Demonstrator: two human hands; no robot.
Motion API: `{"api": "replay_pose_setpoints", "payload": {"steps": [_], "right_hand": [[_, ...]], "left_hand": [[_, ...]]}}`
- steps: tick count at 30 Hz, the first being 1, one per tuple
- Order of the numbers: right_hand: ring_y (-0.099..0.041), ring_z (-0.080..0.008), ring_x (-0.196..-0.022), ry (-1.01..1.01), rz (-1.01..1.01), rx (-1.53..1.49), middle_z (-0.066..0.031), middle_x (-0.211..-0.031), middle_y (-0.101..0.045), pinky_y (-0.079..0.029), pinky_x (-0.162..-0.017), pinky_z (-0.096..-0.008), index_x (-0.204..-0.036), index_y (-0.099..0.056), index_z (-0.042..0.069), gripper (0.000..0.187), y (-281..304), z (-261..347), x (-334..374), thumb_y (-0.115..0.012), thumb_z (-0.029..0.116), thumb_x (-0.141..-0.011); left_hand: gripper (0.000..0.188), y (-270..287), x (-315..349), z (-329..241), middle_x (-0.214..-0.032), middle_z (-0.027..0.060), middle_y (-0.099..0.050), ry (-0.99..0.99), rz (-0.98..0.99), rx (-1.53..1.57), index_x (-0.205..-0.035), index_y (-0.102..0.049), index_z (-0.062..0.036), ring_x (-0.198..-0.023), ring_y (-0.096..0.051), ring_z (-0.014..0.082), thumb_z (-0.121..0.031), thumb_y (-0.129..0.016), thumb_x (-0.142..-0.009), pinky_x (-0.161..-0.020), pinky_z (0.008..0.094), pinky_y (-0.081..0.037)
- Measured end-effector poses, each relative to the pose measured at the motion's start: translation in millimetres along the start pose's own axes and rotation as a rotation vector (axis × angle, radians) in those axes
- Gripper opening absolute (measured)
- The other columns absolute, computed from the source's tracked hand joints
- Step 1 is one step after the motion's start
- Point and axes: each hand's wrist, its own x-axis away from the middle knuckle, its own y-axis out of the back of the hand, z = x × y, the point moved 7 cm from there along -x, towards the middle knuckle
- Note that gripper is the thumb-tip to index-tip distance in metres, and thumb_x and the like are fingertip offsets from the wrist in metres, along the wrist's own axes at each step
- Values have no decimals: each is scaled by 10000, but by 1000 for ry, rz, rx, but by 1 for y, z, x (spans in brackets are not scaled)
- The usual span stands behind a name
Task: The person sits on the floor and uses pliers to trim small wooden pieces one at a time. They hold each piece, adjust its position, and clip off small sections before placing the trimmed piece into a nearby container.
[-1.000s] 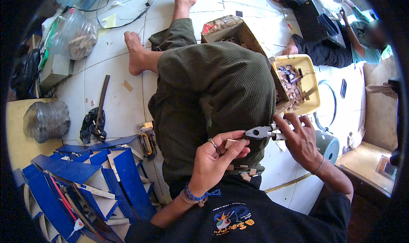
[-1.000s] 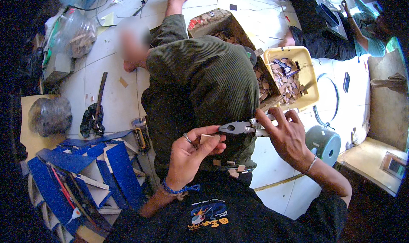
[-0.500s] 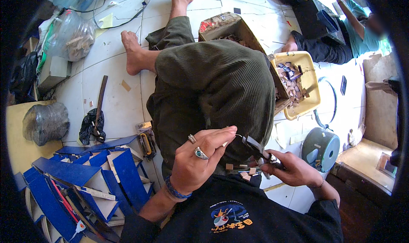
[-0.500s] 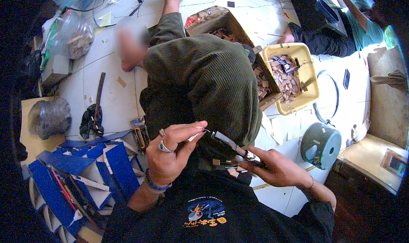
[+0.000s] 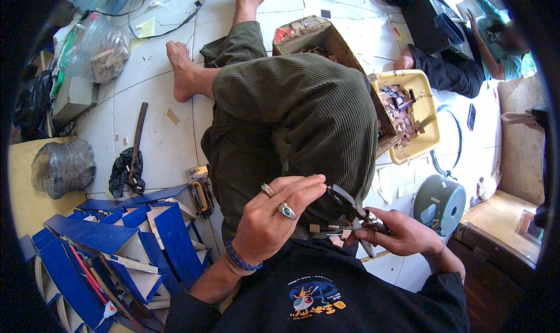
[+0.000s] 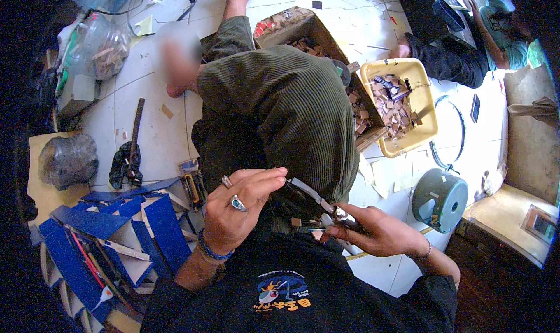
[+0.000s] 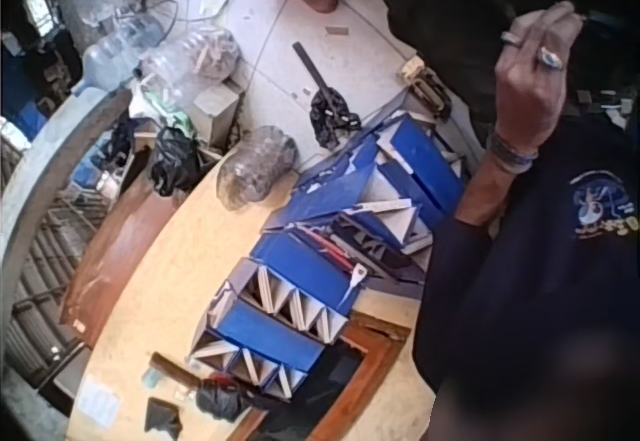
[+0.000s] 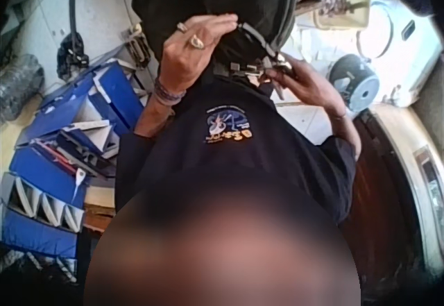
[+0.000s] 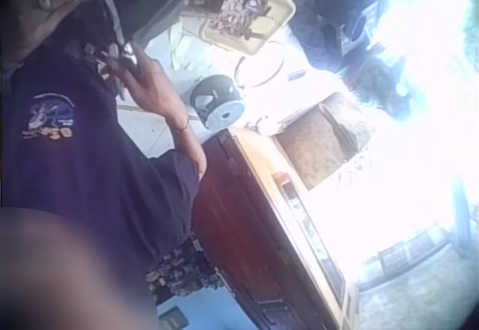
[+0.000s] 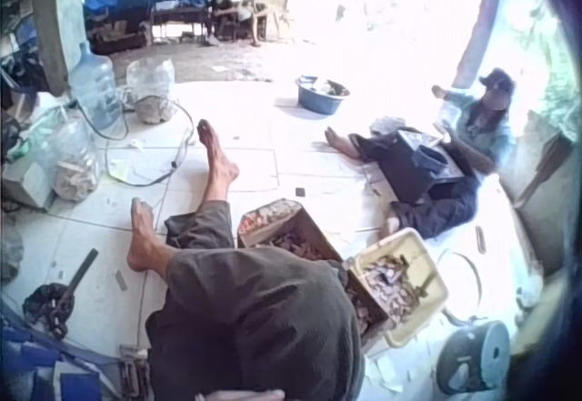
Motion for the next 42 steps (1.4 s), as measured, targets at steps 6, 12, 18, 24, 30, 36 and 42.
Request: {"api": "replay_pose_setpoints", "payload": {"steps": [6,12,18,24,30,36,42], "right_hand": [[-724,-225,-814,-36,31,-6,-127,-969,-780,-540,-766,-375,-1376,-553,27,370,1,3,2,-589,240,-1076],[-632,-142,-728,-75,9,-47,-52,-802,-706,-503,-692,-337,-1264,-590,59,286,-7,-5,1,-585,280,-1084],[-608,-105,-823,-135,-53,-301,-44,-917,-696,-496,-747,-290,-1222,-584,34,305,-26,-19,-8,-536,312,-1107],[-649,-118,-876,-1,-82,-295,-61,-930,-718,-526,-821,-313,-1323,-563,36,335,-43,-15,-24,-547,286,-1101],[-717,-199,-945,18,-92,-36,-101,-997,-760,-537,-847,-363,-1284,-584,37,294,-15,-18,-25,-596,244,-1075],[-710,-236,-982,97,-3,-57,-123,-1056,-749,-537,-882,-387,-1315,-587,48,364,-30,-40,-44,-568,330,-1086],[-701,-200,-964,60,28,-136,-92,-1040,-754,-541,-866,-376,-1316,-601,80,416,-45,-64,-71,-513,423,-1097]], "left_hand": [[341,-2,0,1,-1155,105,-757,-11,40,1,-1130,-687,-43,-1030,-735,270,65,-733,-810,-867,352,-610],[355,-3,2,6,-1146,109,-753,-7,77,19,-1150,-678,-40,-1017,-738,271,59,-729,-813,-847,362,-613],[287,-13,10,10,-1114,108,-760,96,-58,77,-1136,-669,-35,-972,-751,268,33,-749,-868,-817,360,-606],[246,-14,22,16,-1102,96,-774,200,-165,83,-1112,-673,-53,-953,-761,249,10,-759,-890,-798,344,-600],[259,19,2,31,-1081,97,-782,205,-288,39,-1117,-685,-63,-890,-768,241,-13,-790,-885,-750,313,-596],[316,0,-61,-9,-1174,81,-726,-135,-122,119,-1119,-709,-88,-952,-750,220,16,-790,-831,-733,314,-598],[327,-33,-144,-7,-1042,106,-737,-293,-77,13,-1165,-714,-107,-957,-739,249,-80,-810,-853,-792,364,-594]]}}
